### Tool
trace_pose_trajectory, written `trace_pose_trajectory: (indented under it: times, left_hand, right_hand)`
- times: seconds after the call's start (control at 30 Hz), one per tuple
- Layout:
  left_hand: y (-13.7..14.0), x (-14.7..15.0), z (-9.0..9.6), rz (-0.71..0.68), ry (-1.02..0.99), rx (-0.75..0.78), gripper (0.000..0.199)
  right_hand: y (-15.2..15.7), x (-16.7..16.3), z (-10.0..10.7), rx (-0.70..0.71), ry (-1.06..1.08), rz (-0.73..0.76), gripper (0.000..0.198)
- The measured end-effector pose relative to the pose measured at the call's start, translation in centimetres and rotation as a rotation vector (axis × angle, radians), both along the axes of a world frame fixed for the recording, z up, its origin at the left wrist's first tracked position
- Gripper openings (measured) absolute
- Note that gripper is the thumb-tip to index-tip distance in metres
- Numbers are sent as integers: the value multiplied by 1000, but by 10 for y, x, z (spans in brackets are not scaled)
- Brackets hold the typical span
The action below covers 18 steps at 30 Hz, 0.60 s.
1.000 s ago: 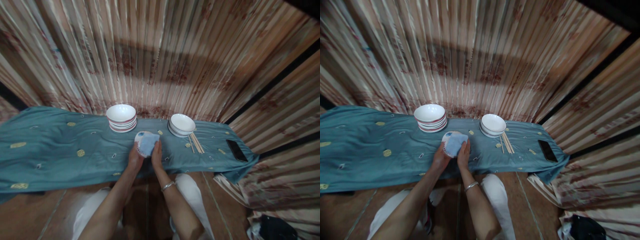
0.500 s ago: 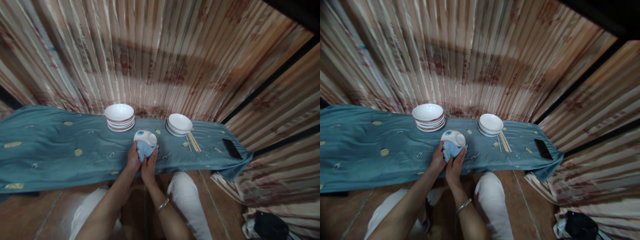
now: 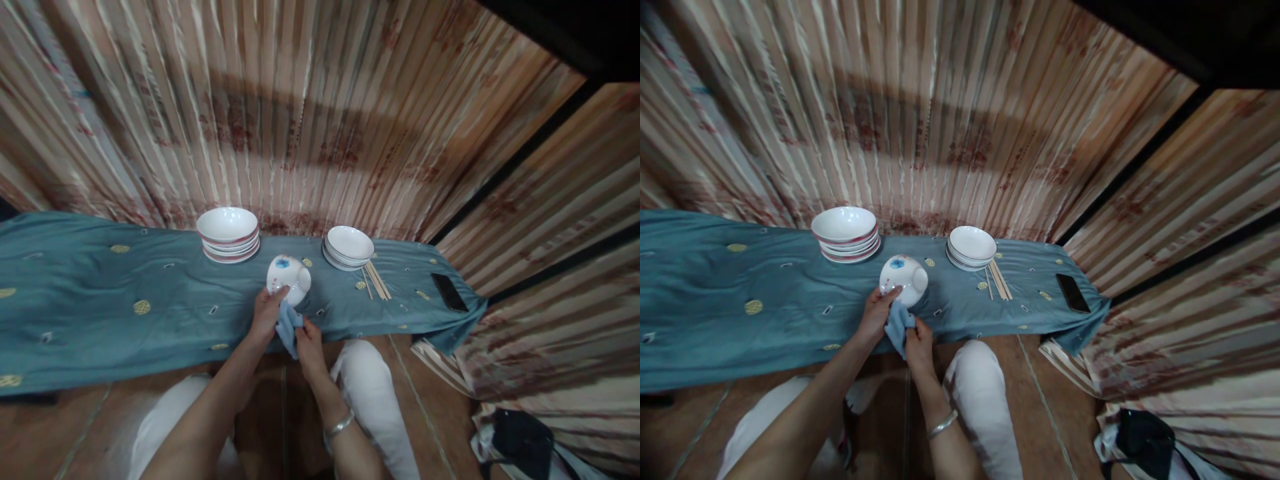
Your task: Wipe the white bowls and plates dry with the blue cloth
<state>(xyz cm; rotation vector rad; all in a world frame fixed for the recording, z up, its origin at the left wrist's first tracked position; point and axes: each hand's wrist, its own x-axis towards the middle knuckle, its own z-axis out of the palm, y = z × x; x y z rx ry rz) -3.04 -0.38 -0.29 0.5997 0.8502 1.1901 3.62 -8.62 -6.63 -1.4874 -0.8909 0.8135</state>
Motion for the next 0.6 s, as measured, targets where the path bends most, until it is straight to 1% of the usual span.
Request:
trace_pose_trajectory:
  times: [0.07, 0.13, 0.2, 0.27, 0.37, 0.43, 0.5, 0.6]
  left_hand:
    - [-2, 2, -3, -16, 40, 45, 41]
    - [-4, 3, -4, -21, 86, 99, 33]
    - [-6, 5, -4, -34, 129, 152, 23]
    - [-9, 8, -2, -63, 175, 188, 15]
    - [-14, 11, -3, -108, 237, 218, 15]
    - [-17, 13, -8, -139, 282, 275, 17]
    - [-19, 14, -16, -173, 369, 395, 18]
    - [-21, 13, -28, -269, 589, 666, 15]
  right_hand:
    - [-2, 5, 3, 5, 115, 1, 32]
    - [-6, 11, 9, -3, 141, -15, 30]
    - [-10, 17, 18, -8, 108, -37, 29]
    - [-13, 24, 28, 9, 52, -92, 31]
    - [-16, 33, 38, 1, -49, -170, 41]
    - [-18, 37, 38, -40, -93, -170, 46]
    - [-21, 40, 33, -67, -111, -166, 49]
    - [-26, 47, 24, -47, -113, -217, 53]
